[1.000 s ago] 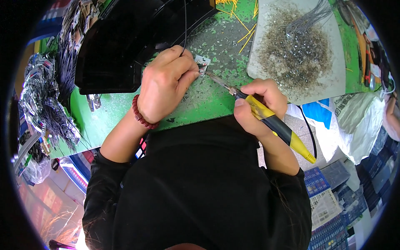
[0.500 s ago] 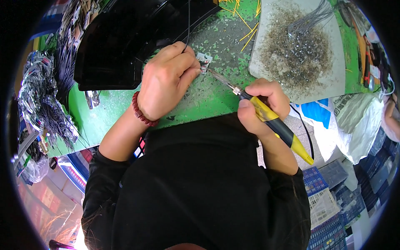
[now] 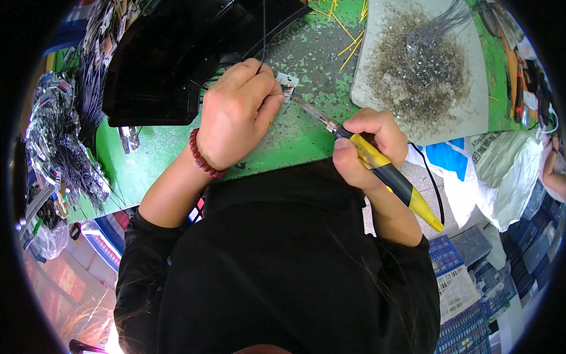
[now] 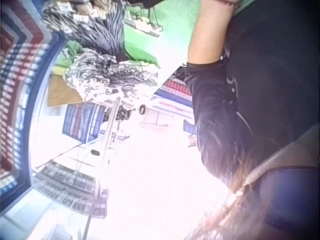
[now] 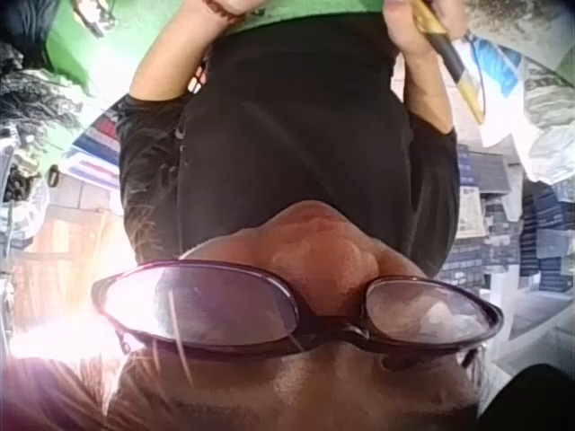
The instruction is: The person solders wires onto a circuit board using a soldering iron, places the assembly into a plastic toy vehicle shell, and sets the shell into a blue crate. They then pick up a new circuit board and wires to repeat the process.
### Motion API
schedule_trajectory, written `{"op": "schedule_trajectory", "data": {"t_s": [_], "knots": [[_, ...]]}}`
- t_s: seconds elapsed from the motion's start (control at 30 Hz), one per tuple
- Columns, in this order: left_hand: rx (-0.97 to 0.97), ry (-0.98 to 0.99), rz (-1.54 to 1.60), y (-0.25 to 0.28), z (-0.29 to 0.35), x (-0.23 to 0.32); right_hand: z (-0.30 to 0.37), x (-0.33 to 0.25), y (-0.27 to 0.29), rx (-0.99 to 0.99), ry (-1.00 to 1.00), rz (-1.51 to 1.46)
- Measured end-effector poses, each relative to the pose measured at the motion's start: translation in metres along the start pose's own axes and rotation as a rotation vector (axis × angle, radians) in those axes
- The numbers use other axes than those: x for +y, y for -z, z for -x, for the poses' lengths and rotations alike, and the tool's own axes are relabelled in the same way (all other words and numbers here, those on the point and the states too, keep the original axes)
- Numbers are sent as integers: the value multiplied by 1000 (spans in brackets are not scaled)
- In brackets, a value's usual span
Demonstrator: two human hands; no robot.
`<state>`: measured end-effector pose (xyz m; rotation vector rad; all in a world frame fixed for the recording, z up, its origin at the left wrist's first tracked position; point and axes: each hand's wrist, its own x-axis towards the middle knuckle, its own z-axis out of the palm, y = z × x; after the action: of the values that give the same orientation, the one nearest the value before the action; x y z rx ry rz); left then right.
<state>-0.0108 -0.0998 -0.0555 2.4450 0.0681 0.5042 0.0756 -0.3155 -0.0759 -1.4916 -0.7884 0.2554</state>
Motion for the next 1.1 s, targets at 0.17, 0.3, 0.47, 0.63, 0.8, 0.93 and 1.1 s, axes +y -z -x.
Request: {"op": "schedule_trajectory", "data": {"t_s": [0.17, 0.3, 0.47, 0.63, 0.8, 0.93, 1.1], "knots": [[17, -3, -29, -3, 3, 0, 3, -7, 0, -50, -64, 84], [10, -8, -15, -2, 3, 2, 2, -8, 2, -94, -53, 120], [19, 13, 3, 0, 4, 3, 2, -5, -1, -117, -86, 137], [34, -1, 7, -1, 0, -1, 1, 4, -1, 22, 60, -39], [18, -15, 1, 4, -11, 8, -3, -14, 11, 93, 36, -79], [6, -8, -10, 4, -7, 7, -17, -11, 47, 220, 133, 108], [-49, 42, 8, 8, 1, 10, -71, -13, 165, 605, 122, 137]]}}
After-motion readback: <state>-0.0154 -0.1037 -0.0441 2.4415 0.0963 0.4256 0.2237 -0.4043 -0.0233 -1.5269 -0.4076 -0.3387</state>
